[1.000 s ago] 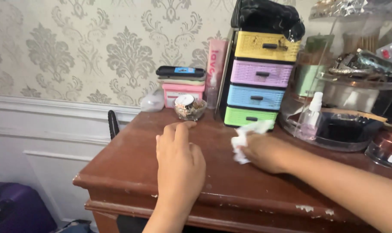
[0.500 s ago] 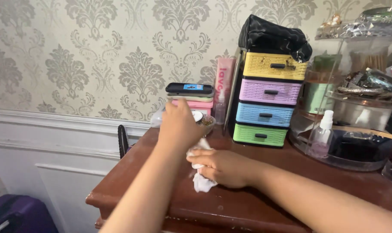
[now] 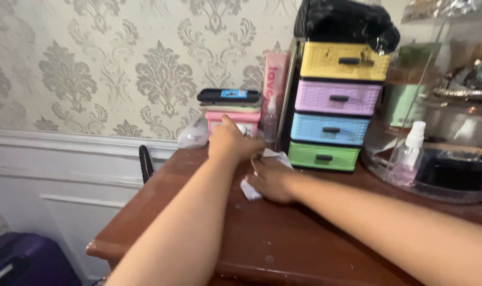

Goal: The person is tidying up and wiping down a dresser surface and organizing cosmetics and personal care items.

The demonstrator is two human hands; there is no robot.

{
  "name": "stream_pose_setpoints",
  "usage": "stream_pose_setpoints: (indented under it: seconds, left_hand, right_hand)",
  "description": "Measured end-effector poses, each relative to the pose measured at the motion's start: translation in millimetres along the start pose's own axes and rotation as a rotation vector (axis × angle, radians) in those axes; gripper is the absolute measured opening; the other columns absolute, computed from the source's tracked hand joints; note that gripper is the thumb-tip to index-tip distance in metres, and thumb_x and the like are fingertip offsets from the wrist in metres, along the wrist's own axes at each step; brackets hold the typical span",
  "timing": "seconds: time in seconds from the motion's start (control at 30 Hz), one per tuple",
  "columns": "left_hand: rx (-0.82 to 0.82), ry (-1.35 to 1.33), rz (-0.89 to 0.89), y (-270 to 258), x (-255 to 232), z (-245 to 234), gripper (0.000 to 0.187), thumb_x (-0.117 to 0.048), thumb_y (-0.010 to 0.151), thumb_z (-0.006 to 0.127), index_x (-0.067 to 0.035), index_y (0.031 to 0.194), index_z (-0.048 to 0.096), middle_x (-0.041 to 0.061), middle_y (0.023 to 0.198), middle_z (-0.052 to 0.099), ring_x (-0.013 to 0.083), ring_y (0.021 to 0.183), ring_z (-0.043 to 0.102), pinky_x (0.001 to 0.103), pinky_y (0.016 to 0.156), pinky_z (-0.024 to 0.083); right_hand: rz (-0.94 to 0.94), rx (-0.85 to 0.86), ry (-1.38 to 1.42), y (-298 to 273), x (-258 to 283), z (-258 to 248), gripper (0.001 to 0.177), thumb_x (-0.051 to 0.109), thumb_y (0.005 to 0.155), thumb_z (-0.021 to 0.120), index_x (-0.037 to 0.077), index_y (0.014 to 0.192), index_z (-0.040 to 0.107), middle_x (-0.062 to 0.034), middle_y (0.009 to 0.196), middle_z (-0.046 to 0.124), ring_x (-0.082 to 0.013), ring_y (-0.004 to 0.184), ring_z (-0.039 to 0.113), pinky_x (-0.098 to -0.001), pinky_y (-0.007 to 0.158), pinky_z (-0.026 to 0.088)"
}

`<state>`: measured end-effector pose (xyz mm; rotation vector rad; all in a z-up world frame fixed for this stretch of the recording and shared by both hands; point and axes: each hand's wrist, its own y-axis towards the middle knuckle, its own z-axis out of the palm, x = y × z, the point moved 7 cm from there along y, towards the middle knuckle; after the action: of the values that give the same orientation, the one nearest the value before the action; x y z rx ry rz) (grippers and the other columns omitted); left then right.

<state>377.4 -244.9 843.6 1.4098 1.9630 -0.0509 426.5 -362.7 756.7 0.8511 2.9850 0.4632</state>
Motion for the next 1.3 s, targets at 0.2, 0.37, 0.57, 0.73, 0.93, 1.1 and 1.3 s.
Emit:
stream_pose_setpoints:
  seconds: [0.2, 0.37, 0.57, 0.73, 0.93, 1.1, 1.3]
  left_hand:
    - [-0.223, -0.061, 0.098, -36.9, -10.0, -76.0, 0.131, -0.053, 0.053, 0.092, 0.003, 0.153, 0.028, 0.029, 0.127, 0.06, 0.0396, 0.117, 0.063, 0.045, 0.095, 0.055]
    - [-0.216, 0.01, 0.042, -68.0, -7.8, -118.2, 0.131, -0.046, 0.051, 0.092, 0.0, 0.154, 0.026, 0.026, 0.128, 0.06, 0.0397, 0.116, 0.063, 0.045, 0.093, 0.055]
    - [-0.236, 0.092, -0.013, -68.2, -4.2, -122.4, 0.131, -0.047, 0.055, 0.091, -0.003, 0.157, 0.022, 0.024, 0.13, 0.057, 0.0393, 0.116, 0.062, 0.046, 0.095, 0.053]
    - [-0.221, 0.06, -0.058, -66.4, -0.5, -127.0, 0.133, -0.046, 0.054, 0.091, -0.005, 0.159, 0.019, 0.023, 0.133, 0.056, 0.0382, 0.119, 0.061, 0.046, 0.097, 0.053]
    - [-0.235, 0.066, -0.055, -59.0, 8.1, -125.3, 0.133, -0.046, 0.056, 0.09, -0.006, 0.159, 0.018, 0.022, 0.132, 0.056, 0.0385, 0.118, 0.061, 0.045, 0.096, 0.053]
    - [-0.228, 0.071, -0.044, -54.5, 9.7, -116.1, 0.133, -0.045, 0.054, 0.091, -0.004, 0.159, 0.02, 0.023, 0.132, 0.055, 0.0388, 0.118, 0.06, 0.045, 0.096, 0.054]
    - [-0.165, 0.07, -0.052, -55.7, 5.6, -111.7, 0.133, -0.045, 0.055, 0.089, -0.006, 0.16, 0.019, 0.022, 0.131, 0.057, 0.0385, 0.118, 0.061, 0.045, 0.097, 0.054]
  right_hand:
    - [-0.36, 0.075, -0.124, -1.7, 52.2, 1.1, 0.052, 0.04, 0.112, 0.035, 0.0, 0.145, 0.038, -0.0315, 0.164, 0.026, -0.0442, 0.155, 0.021, -0.0454, 0.126, 0.019]
    - [-0.562, 0.254, 0.352, -26.7, 121.5, -28.2, 0.072, 0.046, 0.108, 0.036, -0.001, 0.162, 0.028, -0.0285, 0.17, 0.023, -0.0391, 0.16, 0.016, -0.0473, 0.126, 0.013]
    - [0.224, 0.192, -0.035, 41.1, 82.9, 0.6, 0.071, 0.057, 0.104, 0.04, 0.006, 0.152, 0.037, -0.0231, 0.161, 0.03, -0.0395, 0.149, 0.025, -0.0532, 0.119, 0.023]
    - [-0.453, 0.31, 0.306, 1.4, 195.4, -25.6, 0.055, 0.031, 0.092, 0.062, 0.003, 0.14, 0.06, -0.0268, 0.157, 0.041, -0.0445, 0.144, 0.031, -0.0492, 0.116, 0.031]
    - [-0.026, -0.118, -0.003, 43.2, 16.5, -8.8, 0.062, 0.042, 0.1, 0.059, -0.006, 0.137, 0.049, -0.0316, 0.139, 0.049, -0.0456, 0.132, 0.048, -0.0463, 0.109, 0.041]
    - [0.368, -0.113, -0.067, 20.9, 16.8, -36.2, 0.068, 0.037, 0.097, 0.06, -0.008, 0.144, 0.041, -0.0361, 0.136, 0.049, -0.0484, 0.112, 0.062, -0.0496, 0.095, 0.052]
    - [0.313, 0.094, -0.417, 29.1, -10.9, -29.5, 0.044, 0.038, 0.098, 0.059, -0.001, 0.111, 0.075, -0.0273, 0.121, 0.069, -0.0449, 0.117, 0.064, -0.0495, 0.106, 0.049]
